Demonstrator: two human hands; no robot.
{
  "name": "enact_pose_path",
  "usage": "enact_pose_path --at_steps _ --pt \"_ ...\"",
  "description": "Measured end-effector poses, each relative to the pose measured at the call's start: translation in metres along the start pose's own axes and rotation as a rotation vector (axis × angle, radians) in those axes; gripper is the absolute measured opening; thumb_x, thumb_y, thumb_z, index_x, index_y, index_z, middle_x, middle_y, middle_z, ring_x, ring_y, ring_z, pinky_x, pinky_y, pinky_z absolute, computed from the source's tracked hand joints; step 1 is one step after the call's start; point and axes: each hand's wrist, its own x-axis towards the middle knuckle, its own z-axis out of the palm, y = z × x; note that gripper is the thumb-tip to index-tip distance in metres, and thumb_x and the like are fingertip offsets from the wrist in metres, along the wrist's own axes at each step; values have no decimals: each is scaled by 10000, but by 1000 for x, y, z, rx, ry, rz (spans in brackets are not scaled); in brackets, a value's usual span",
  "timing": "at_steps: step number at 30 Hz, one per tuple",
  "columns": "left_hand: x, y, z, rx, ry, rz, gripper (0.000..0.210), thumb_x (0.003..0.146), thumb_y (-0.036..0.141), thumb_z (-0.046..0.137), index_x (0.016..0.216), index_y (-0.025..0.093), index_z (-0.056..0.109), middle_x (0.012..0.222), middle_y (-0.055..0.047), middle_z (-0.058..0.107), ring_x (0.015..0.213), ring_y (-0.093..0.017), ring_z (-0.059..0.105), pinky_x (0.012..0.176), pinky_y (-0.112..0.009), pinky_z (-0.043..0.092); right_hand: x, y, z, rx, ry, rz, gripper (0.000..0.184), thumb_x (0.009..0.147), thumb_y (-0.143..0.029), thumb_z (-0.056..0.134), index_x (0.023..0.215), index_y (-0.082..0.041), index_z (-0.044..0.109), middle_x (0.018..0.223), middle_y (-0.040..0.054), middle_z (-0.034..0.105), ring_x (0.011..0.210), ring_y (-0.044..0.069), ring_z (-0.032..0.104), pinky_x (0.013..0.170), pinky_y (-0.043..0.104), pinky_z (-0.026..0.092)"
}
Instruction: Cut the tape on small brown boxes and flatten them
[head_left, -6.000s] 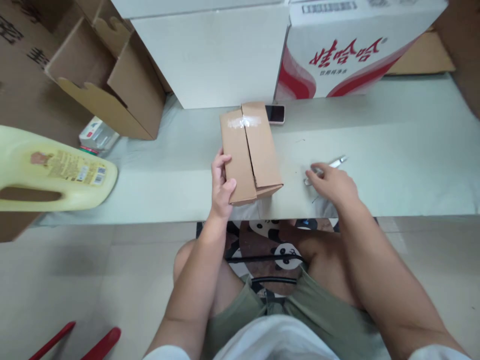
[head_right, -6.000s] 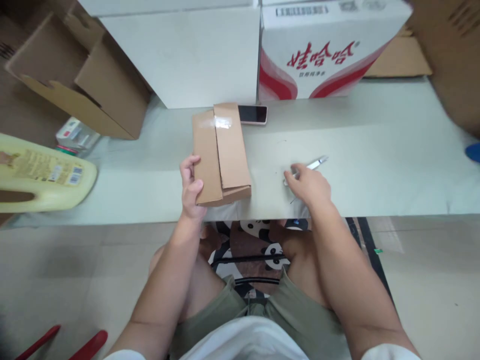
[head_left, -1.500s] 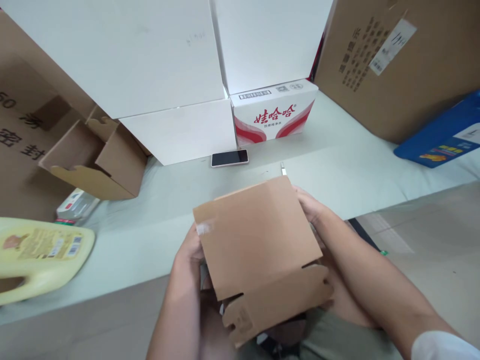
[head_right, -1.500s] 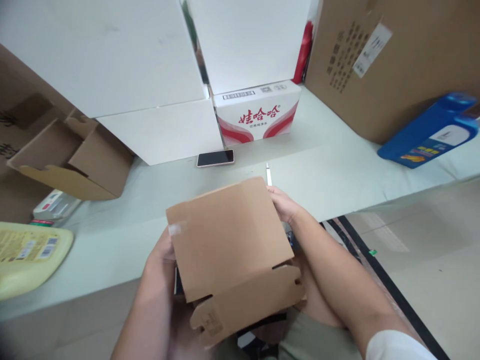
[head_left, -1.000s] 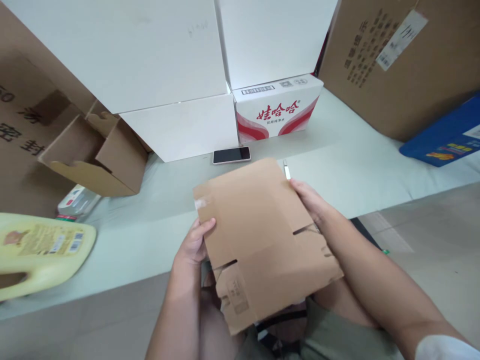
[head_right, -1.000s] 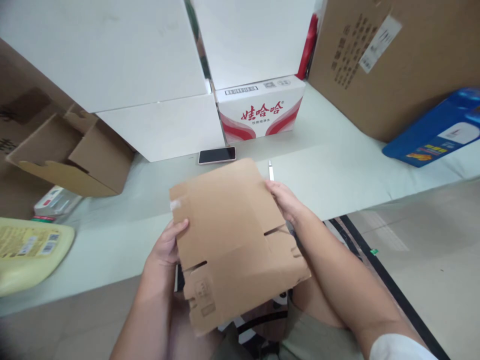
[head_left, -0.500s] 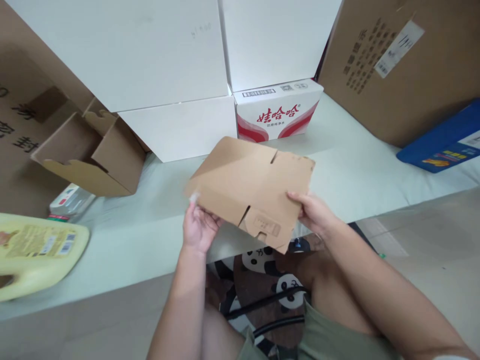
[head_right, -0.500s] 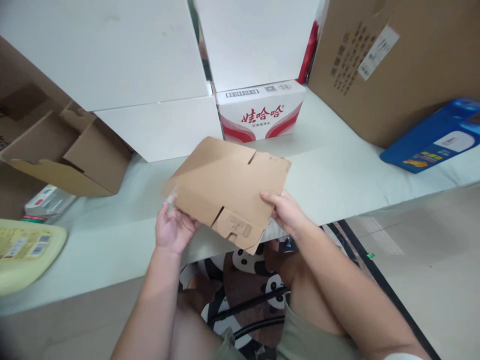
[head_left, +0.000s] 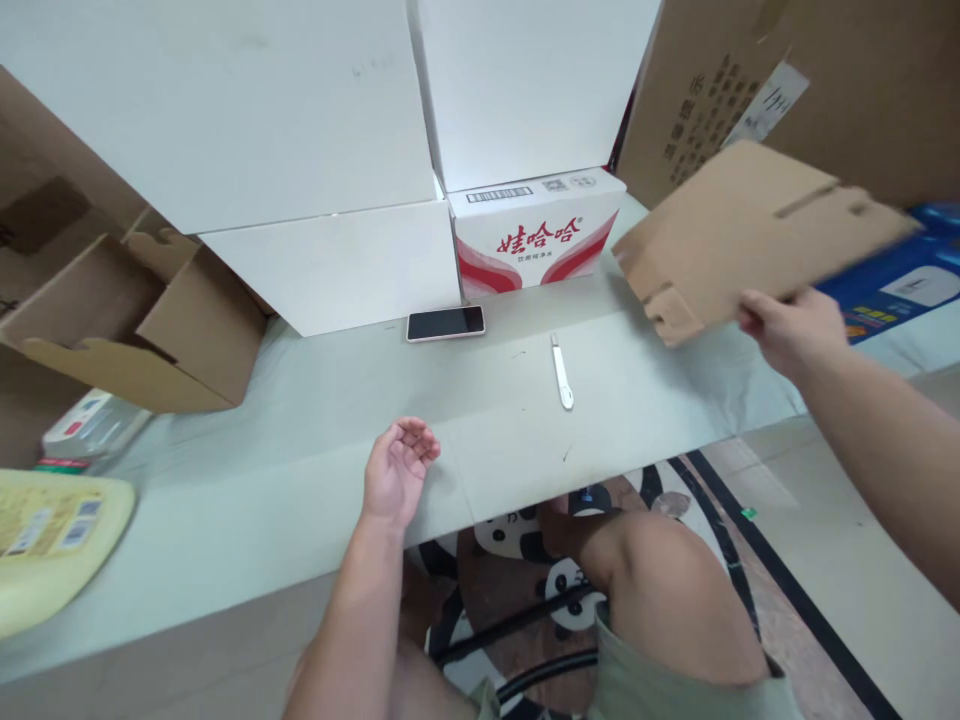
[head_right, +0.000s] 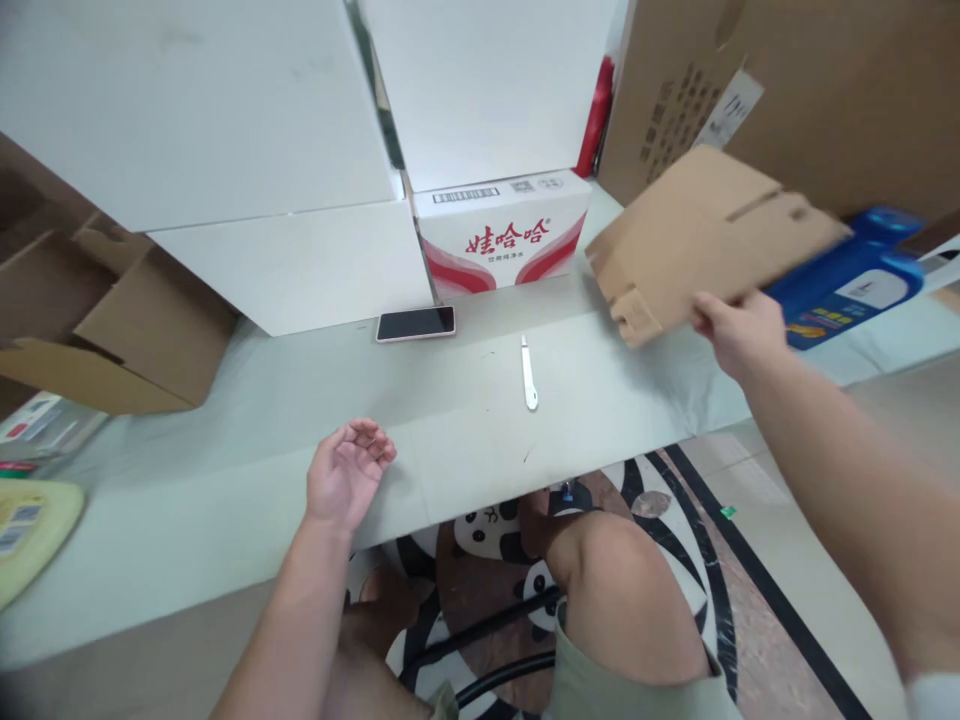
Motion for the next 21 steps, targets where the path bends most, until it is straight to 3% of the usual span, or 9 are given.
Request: enact_pose_path --at_steps 3,5,10,15,18,21 --pt "1 -5 3 30 -18 14 228 734 394 692 747 166 682 696 -40 639 645 -141 626 646 -255 553 29 -6 42 53 -20 117 222 802 -199 761 770 -246 547 793 28 630 795 178 675 740 370 589" --pt "2 -5 3 28 -18 25 233 727 398 697 747 166 684 693 -38 638 645 -140 622 649 -256 549 20 -2 66 60 -119 187 162 806 -173 764 790 -213 608 831 58 692 816 191 711 776 378 609" --pt "4 2 0 -22 2 66 222 695 391 686 720 170 686 667 -32 624 622 -136 597 634 -258 529 -54 6 101 -13 -476 267 182 753 -165 824 881 -197 698 961 84 761 830 175 736 751 320 627" --pt "-3 13 -8 -116 60 153 244 711 417 655 694 174 648 632 -12 573 583 -116 555 596 -235 493 -109 -11 140 -108 -772 206 215 727 -165 819 906 -191 703 799 40 762 754 158 733 657 271 604" --pt "-12 24 -20 -181 96 187 254 696 424 648 683 171 644 632 -11 561 570 -107 541 577 -225 478 -133 -25 186 -147 -892 157 208 718 -163 821 893 -194 711 722 19 749 699 148 720 608 246 581" --pt "-21 39 -36 -250 132 216 279 665 437 659 683 159 650 628 -10 552 563 -99 538 568 -217 469 -159 -38 248 -177 -999 105 209 721 -137 811 897 -203 720 725 11 751 669 127 705 588 218 558"
